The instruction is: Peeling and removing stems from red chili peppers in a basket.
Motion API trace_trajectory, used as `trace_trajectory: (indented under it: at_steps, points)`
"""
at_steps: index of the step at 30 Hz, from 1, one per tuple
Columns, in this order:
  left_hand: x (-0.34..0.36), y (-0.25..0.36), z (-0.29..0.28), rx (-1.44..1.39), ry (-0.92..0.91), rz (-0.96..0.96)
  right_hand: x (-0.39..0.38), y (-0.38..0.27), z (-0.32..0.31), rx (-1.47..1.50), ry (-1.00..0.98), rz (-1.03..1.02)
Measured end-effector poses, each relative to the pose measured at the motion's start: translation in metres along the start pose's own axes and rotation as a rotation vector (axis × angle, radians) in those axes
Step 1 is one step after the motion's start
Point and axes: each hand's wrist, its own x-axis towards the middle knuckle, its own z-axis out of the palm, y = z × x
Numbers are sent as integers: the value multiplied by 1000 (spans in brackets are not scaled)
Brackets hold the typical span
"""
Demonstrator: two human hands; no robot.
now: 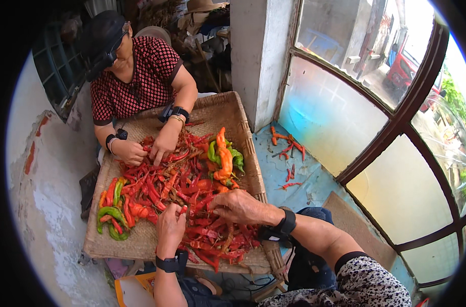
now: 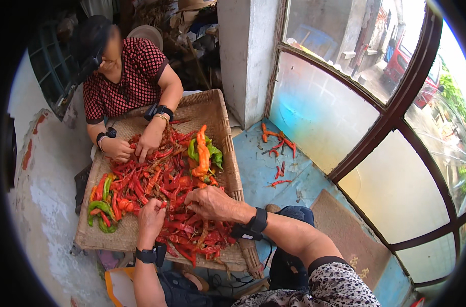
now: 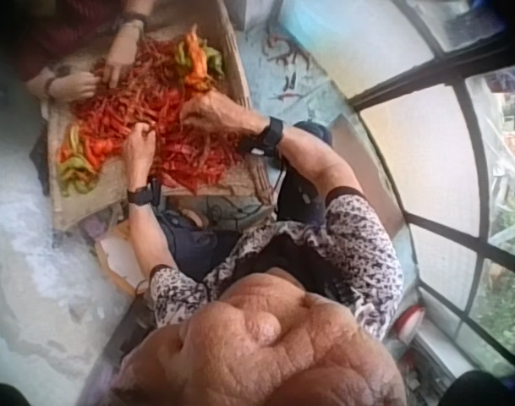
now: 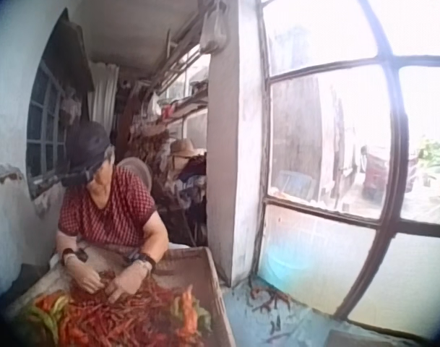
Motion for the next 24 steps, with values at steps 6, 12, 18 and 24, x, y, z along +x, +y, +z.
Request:
trace_trajectory:
  at_steps: [6, 12, 18, 24]
  points:
    - [-13, 40, -3, -441, 44, 103, 4, -14, 3, -7, 50, -23]
    - [-19, 51, 7, -616, 63, 221, 7, -10, 18, 79, -86, -15]
    - [-20, 50, 2, -679, 97, 239, 5, -16, 20, 89, -76, -15]
    - [-8, 17, -31, -947, 384, 140, 7, -11, 31, 117, -164, -24]
